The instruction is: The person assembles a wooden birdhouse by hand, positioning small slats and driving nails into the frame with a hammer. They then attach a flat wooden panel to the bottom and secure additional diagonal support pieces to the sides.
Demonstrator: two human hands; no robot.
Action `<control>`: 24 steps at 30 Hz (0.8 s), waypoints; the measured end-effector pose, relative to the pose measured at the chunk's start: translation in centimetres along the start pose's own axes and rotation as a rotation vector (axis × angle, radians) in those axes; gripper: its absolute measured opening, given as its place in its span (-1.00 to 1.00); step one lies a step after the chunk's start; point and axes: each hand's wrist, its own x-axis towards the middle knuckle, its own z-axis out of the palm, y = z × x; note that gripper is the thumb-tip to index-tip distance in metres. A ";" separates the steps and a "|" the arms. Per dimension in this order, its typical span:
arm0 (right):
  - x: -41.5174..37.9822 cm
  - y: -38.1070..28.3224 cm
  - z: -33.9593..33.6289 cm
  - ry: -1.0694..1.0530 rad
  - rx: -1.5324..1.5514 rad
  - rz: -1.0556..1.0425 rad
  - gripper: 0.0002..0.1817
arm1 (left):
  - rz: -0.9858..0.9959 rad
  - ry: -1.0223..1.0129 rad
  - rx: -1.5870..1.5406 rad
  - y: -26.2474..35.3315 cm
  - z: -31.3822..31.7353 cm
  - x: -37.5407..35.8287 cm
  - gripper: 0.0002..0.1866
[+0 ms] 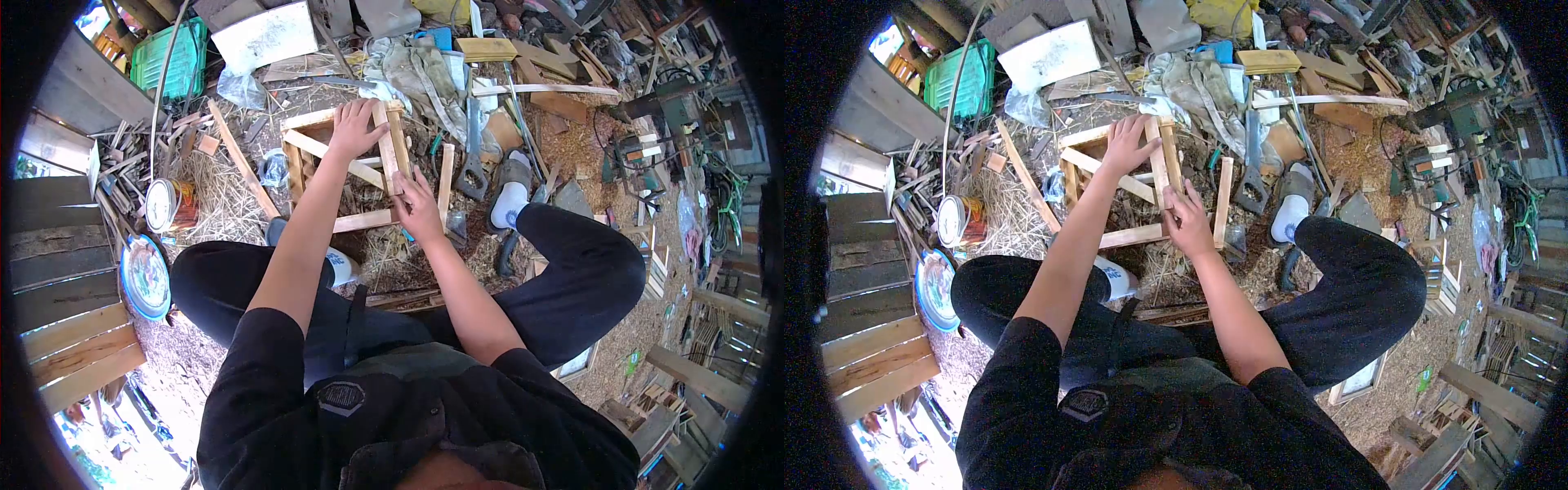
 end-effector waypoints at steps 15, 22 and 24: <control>-0.2 -0.2 0.1 -0.002 0.013 0.052 -0.39 | 0.024 0.123 0.065 0.7 -0.1 -0.3 -0.23; -0.5 -0.4 -1.1 0.113 0.001 0.087 -0.44 | 0.001 0.087 0.037 0.6 -0.8 -0.5 -0.21; -0.3 -0.6 -1.6 0.170 -0.083 -0.006 -0.46 | 0.010 0.112 0.030 0.6 -0.8 -0.6 -0.19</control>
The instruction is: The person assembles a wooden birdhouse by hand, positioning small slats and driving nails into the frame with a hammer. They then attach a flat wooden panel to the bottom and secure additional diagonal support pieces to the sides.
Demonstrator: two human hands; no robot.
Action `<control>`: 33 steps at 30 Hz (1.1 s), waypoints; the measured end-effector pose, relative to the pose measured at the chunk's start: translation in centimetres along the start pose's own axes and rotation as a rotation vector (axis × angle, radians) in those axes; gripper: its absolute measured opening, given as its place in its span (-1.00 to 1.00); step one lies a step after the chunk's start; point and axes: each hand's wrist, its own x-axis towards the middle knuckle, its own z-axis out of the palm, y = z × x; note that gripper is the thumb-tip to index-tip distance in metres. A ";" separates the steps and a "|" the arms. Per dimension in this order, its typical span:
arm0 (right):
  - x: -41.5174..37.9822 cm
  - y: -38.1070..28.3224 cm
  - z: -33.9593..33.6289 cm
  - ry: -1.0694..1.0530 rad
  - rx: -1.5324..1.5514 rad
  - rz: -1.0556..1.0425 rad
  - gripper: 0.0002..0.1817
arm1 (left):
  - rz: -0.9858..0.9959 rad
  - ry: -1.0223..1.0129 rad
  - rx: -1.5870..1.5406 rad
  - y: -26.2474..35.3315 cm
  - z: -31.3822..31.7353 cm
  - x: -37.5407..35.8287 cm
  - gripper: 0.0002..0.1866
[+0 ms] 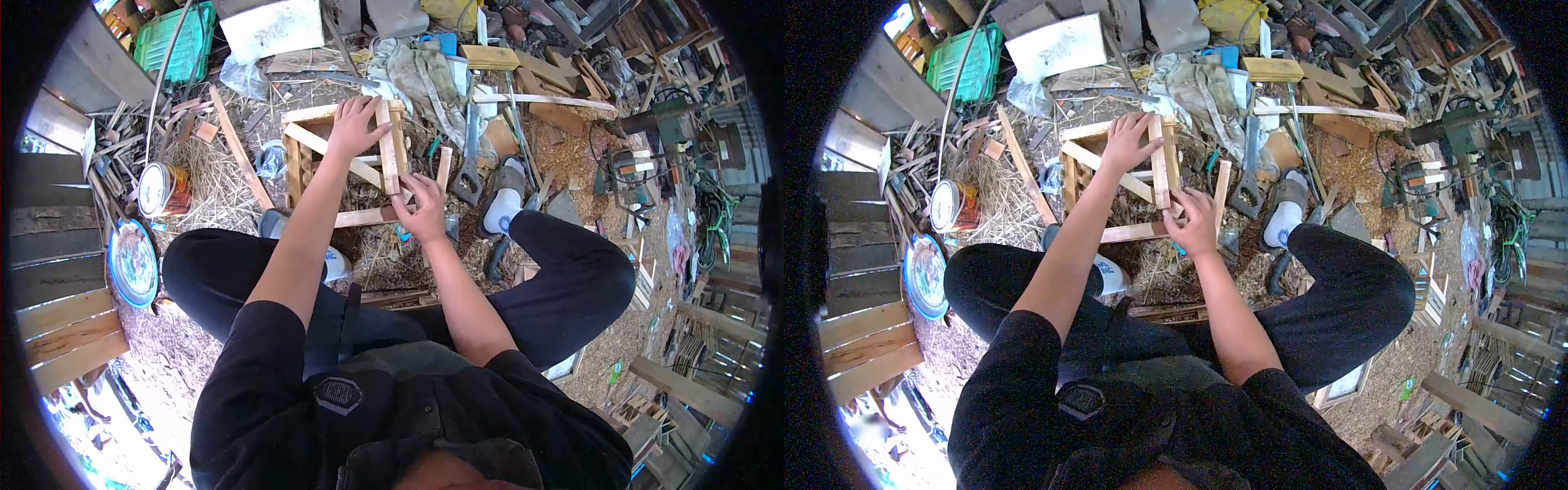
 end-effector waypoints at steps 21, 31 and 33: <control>-0.5 -1.1 1.0 -0.007 -0.099 -0.007 -0.72 | 0.018 -0.031 -0.057 0.1 -0.2 0.4 -0.26; -0.5 -1.1 1.1 0.014 -0.084 0.039 -0.80 | 0.019 -0.054 -0.043 0.4 -0.3 0.6 -0.24; -0.6 -1.1 1.0 0.001 -0.092 0.048 -0.81 | 0.018 -0.054 -0.021 0.5 -0.2 0.6 -0.24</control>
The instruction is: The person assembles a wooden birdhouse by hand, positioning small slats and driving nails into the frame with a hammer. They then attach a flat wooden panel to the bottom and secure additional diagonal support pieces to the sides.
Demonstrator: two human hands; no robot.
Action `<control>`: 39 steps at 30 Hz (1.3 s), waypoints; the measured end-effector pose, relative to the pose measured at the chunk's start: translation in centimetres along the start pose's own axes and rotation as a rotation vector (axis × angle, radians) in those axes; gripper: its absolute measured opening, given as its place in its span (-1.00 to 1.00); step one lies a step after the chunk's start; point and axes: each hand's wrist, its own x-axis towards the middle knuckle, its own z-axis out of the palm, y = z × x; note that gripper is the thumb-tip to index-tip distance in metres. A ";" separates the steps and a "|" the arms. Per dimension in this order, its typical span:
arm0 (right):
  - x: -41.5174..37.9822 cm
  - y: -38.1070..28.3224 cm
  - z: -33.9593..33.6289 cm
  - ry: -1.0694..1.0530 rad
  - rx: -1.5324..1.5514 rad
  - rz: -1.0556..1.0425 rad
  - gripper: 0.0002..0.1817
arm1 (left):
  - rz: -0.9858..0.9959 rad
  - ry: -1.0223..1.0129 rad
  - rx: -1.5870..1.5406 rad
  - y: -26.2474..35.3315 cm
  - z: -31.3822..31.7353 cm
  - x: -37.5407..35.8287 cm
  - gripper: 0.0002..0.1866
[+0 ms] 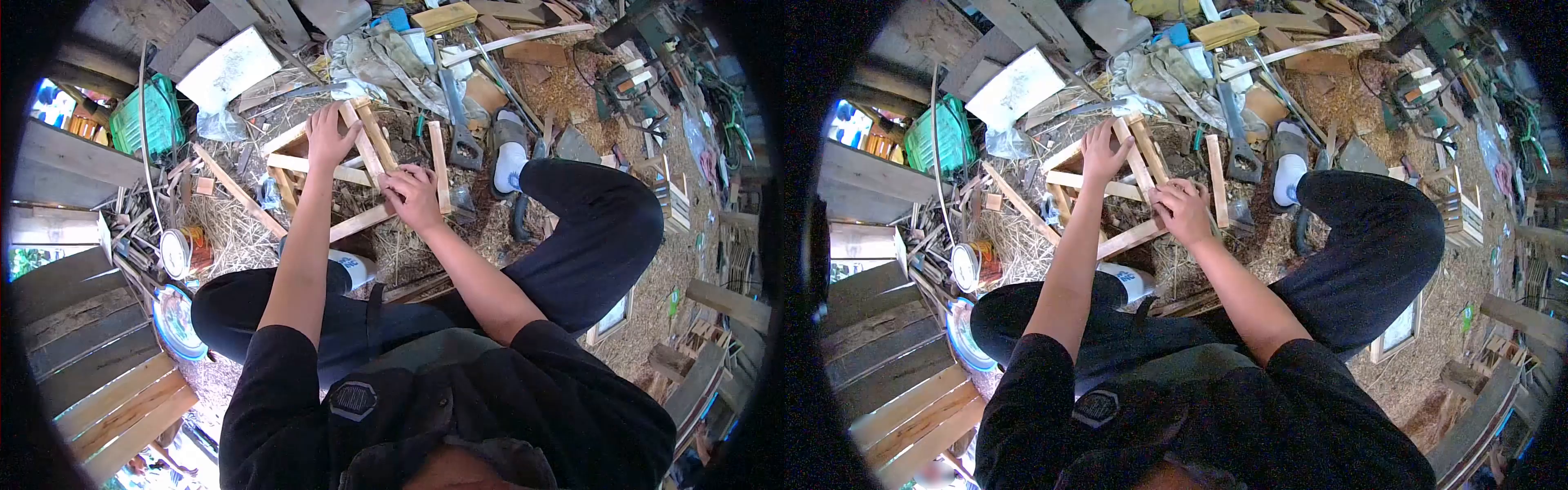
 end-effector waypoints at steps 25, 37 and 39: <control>1.2 -0.9 -0.3 -0.136 -0.110 0.032 -0.58 | 0.002 0.016 0.039 -0.1 0.2 0.0 -0.24; 0.8 -0.9 0.0 -0.063 -0.090 0.026 -0.68 | 0.023 0.020 0.022 -0.7 0.6 0.0 -0.22; 1.0 -1.0 -0.4 -0.062 -0.099 0.012 -0.68 | 0.016 0.012 0.028 -0.7 0.6 0.0 -0.22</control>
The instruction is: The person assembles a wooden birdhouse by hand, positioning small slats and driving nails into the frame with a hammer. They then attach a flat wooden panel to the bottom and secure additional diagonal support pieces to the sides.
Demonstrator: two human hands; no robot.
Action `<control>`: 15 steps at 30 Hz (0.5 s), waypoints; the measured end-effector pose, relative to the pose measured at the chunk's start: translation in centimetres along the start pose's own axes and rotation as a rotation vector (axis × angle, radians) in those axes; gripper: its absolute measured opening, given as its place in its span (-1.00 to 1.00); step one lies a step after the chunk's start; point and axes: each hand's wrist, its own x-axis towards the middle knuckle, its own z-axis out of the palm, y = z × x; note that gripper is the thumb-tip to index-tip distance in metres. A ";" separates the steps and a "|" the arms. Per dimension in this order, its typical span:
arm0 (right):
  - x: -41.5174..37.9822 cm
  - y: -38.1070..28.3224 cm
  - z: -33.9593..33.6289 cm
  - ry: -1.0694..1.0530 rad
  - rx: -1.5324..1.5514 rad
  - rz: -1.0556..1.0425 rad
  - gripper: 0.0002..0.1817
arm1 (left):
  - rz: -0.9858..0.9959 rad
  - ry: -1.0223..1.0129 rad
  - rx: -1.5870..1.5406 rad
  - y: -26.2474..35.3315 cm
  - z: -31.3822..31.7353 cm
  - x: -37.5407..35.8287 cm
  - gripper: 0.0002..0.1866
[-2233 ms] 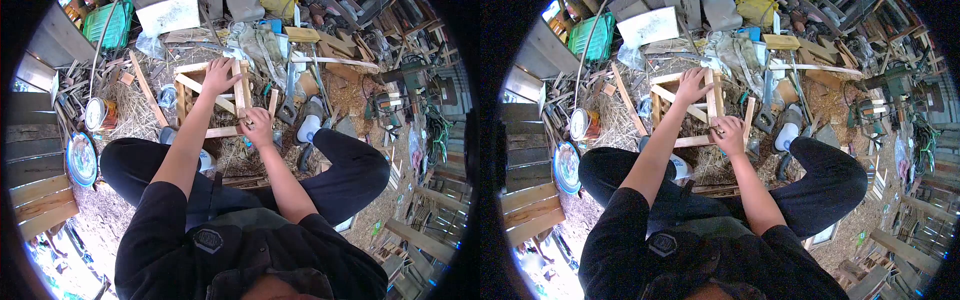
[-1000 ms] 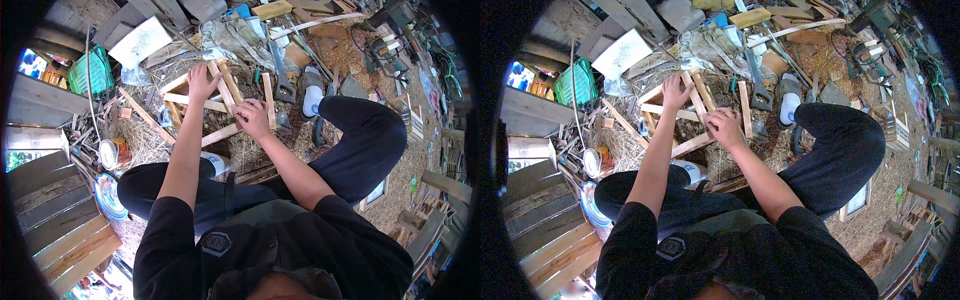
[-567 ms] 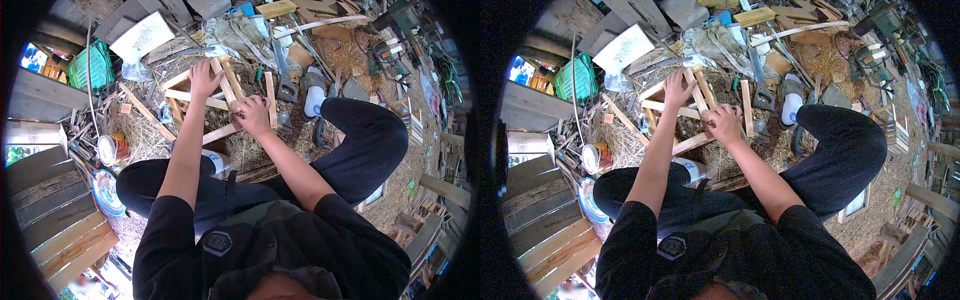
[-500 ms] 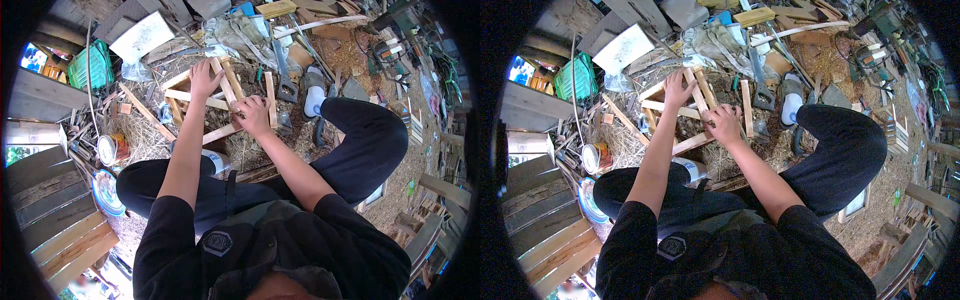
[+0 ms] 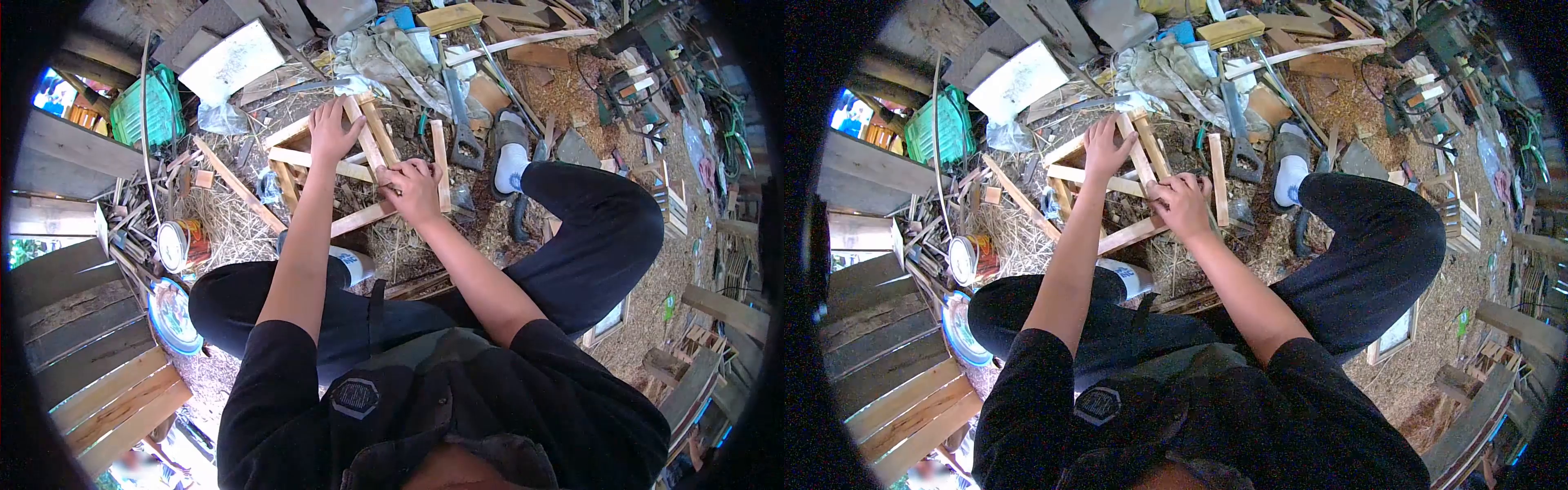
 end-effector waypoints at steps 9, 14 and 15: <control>0.3 0.2 -0.3 -0.002 0.000 -0.032 -0.66 | -0.050 -0.030 0.021 -0.4 1.0 0.5 -0.22; 0.0 0.7 0.2 -0.022 -0.023 -0.016 -0.60 | -0.106 -0.077 0.028 -1.1 2.2 0.9 -0.21; 0.0 0.6 0.2 -0.024 -0.021 -0.010 -0.57 | -0.101 -0.072 0.008 -1.2 2.2 0.9 -0.21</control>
